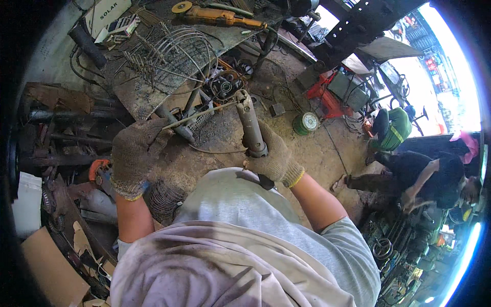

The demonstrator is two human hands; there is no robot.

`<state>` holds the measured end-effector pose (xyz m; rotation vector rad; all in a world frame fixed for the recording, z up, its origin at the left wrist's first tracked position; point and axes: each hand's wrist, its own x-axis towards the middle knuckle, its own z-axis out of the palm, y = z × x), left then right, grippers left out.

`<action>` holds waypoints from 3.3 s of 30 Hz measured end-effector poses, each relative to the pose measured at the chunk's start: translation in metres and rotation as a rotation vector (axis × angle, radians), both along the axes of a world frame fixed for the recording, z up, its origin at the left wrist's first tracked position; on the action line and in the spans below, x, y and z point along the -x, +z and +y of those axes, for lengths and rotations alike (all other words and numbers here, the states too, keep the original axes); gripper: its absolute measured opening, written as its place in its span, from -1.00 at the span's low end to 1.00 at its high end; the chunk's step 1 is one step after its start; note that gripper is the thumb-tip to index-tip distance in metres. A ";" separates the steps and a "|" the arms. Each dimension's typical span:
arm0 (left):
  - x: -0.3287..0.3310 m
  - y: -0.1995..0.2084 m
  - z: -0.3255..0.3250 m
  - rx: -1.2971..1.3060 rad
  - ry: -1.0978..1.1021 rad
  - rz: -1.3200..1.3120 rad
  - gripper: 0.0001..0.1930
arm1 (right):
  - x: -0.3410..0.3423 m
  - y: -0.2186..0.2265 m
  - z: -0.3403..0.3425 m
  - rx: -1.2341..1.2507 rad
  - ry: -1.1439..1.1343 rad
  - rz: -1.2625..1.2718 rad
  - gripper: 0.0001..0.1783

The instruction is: The person welds together pieces of a metal wire cage structure using a welding torch, holding the frame steady with gloved hands and applying the torch to several joints. After welding, the person sets down the torch and picks up a long metal rod.

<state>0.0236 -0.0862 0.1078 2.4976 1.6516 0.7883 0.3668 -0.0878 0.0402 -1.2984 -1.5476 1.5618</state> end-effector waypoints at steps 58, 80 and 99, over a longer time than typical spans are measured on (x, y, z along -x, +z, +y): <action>-0.040 -0.067 0.012 0.242 0.172 -1.037 -0.64 | 0.029 -0.007 0.020 -0.047 -0.066 0.047 -0.06; -0.075 -0.058 -0.024 -0.056 -0.051 -0.569 -0.36 | 0.083 -0.013 0.055 -0.418 -0.359 0.267 0.41; -0.003 -0.088 -0.053 0.004 0.716 -0.475 -0.51 | 0.188 0.082 0.045 -0.815 0.313 0.173 0.12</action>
